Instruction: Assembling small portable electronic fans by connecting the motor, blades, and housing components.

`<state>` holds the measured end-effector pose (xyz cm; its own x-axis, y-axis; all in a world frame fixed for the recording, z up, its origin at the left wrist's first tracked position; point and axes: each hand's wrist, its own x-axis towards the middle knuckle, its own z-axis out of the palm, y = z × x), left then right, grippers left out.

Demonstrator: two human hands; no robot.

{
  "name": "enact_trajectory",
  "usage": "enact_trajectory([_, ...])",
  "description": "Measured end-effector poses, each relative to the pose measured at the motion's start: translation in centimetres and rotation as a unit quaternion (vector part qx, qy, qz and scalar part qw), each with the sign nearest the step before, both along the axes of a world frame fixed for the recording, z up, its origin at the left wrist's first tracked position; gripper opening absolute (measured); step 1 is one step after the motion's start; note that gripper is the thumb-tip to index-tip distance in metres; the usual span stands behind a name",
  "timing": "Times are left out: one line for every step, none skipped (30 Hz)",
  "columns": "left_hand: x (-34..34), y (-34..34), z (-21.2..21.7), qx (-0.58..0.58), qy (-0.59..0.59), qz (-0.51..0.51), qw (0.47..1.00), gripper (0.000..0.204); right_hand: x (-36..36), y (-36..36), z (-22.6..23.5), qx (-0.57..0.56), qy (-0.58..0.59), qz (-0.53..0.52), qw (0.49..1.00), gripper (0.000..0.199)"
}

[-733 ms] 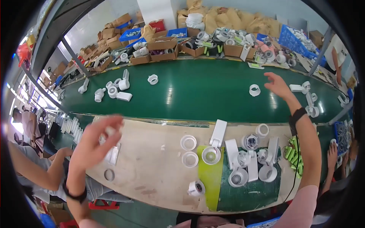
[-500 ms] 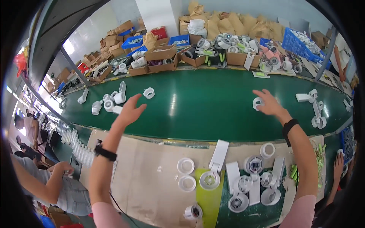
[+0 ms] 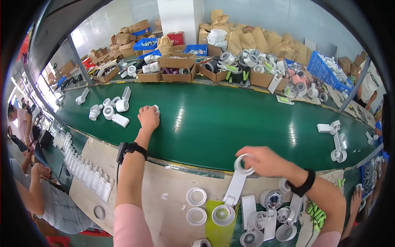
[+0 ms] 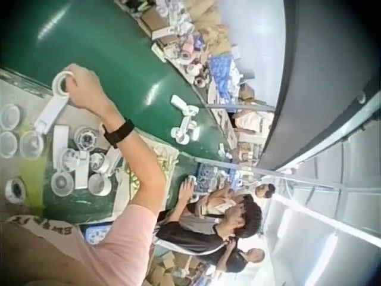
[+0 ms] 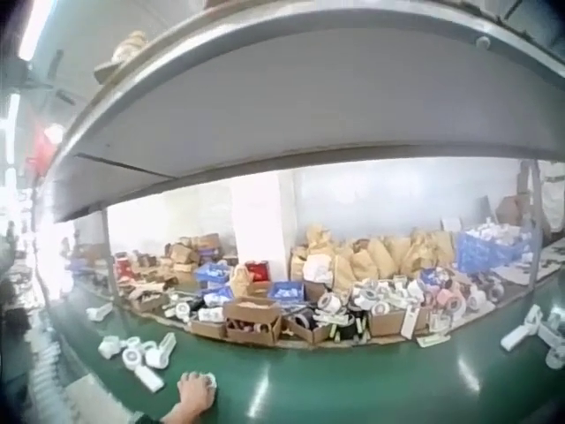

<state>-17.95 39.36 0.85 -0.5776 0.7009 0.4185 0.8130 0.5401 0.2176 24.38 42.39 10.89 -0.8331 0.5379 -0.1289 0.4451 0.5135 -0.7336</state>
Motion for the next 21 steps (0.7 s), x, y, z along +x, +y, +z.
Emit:
enact_trajectory([0.8, -0.6, 0.7, 0.005, -0.004, -0.003, 1.0, 0.019, -0.8, -1.0, -0.3, 0.044, 0.019, 0.045, 0.998, 0.023])
enact_trajectory([1.3, -1.7, 1.5, 0.017, -0.034, -0.1, 0.994, 0.02, -1.7, -1.8, -0.4, 0.048, 0.017, 0.045, 0.998, 0.023])
enact_trajectory([1.9, -3.4, 2.8, 0.027, -0.059, -0.194, 0.979, 0.022, -2.8, -2.6, -0.5, 0.088, -0.012, 0.034, 0.995, 0.023])
enact_trajectory([3.3, -5.1, 3.3, 0.073, -0.048, -0.259, 0.962, 0.023, -3.4, -3.0, -0.9, 0.129, -0.044, 0.018, 0.991, 0.023])
enact_trajectory([5.2, -7.4, 3.8, 0.117, -0.035, -0.32, 0.939, 0.024, -3.6, -3.1, -1.7, 0.13, -0.043, 0.018, 0.99, 0.023])
enact_trajectory([7.3, -9.9, 4.1, 0.104, -0.065, -0.342, 0.932, 0.021, -3.6, -3.0, -2.7, 0.153, -0.053, 0.029, 0.986, 0.022])
enact_trajectory([9.4, -13.3, 4.9, 0.089, -0.09, -0.358, 0.925, 0.018, -3.8, -3.4, -3.2, 0.174, -0.058, 0.046, 0.982, 0.022])
enact_trajectory([11.2, -16.9, 5.8, 0.058, -0.097, -0.368, 0.923, 0.017, -4.2, -4.1, -3.3, 0.152, -0.074, 0.062, 0.984, 0.022])
enact_trajectory([13.3, -19.7, 6.4, 0.033, -0.105, -0.387, 0.915, 0.017, -3.7, -4.5, -3.6, 0.157, -0.074, 0.061, 0.983, 0.022])
enact_trajectory([15.0, -22.6, 7.2, 0.022, -0.136, -0.389, 0.911, 0.017, -3.6, -5.0, -4.0, 0.149, -0.077, 0.089, 0.982, 0.023])
enact_trajectory([16.4, -24.9, 7.5, 0.013, -0.17, -0.393, 0.904, 0.017, -3.6, -5.4, -4.0, 0.141, -0.085, 0.115, 0.98, 0.025])
enact_trajectory([17.4, -26.8, 7.3, 0.011, -0.187, -0.384, 0.904, 0.018, -4.3, -5.9, -2.9, 0.078, -0.132, 0.133, 0.979, 0.025])
enact_trajectory([18.3, -28.3, 7.2, 0.014, -0.204, -0.375, 0.904, 0.019, -4.6, -6.3, -2.9, 0.086, -0.127, 0.144, 0.978, 0.025])
enact_trajectory([18.9, -29.2, 6.7, 0.02, -0.197, -0.366, 0.909, 0.019, -4.3, -6.8, -3.4, 0.117, -0.118, 0.112, 0.98, 0.028])
enact_trajectory([19.5, -29.9, 6.1, 0.025, -0.192, -0.366, 0.91, 0.021, -4.1, -7.1, -3.8, 0.148, -0.106, 0.082, 0.98, 0.031])
enact_trajectory([19.9, -30.6, 5.7, 0.029, -0.189, -0.367, 0.91, 0.024, -4.1, -7.7, -3.7, 0.155, -0.101, 0.094, 0.978, 0.031])
enact_trajectory([20.4, -31.0, 5.6, 0.034, -0.185, -0.357, 0.915, 0.024, -4.1, -8.1, -3.7, 0.192, -0.119, 0.082, 0.971, 0.035])
enact_trajectory([20.8, -31.2, 5.5, 0.038, -0.177, -0.349, 0.92, 0.027, -4.0, -8.4, -3.6, 0.228, -0.137, 0.067, 0.962, 0.039])
enact_trajectory([21.1, -31.4, 5.3, 0.043, -0.17, -0.342, 0.923, 0.03, -3.9, -8.9, -3.8, 0.234, -0.135, 0.074, 0.96, 0.039])
enact_trajectory([21.3, -31.5, 4.9, 0.048, -0.167, -0.336, 0.926, 0.036, -3.9, -9.2, -3.9, 0.238, -0.145, 0.093, 0.956, 0.04])
enact_trajectory([21.7, -31.4, 4.7, 0.053, -0.165, -0.334, 0.926, 0.036, -3.8, -9.7, -3.6, 0.242, -0.158, 0.108, 0.951, 0.042])
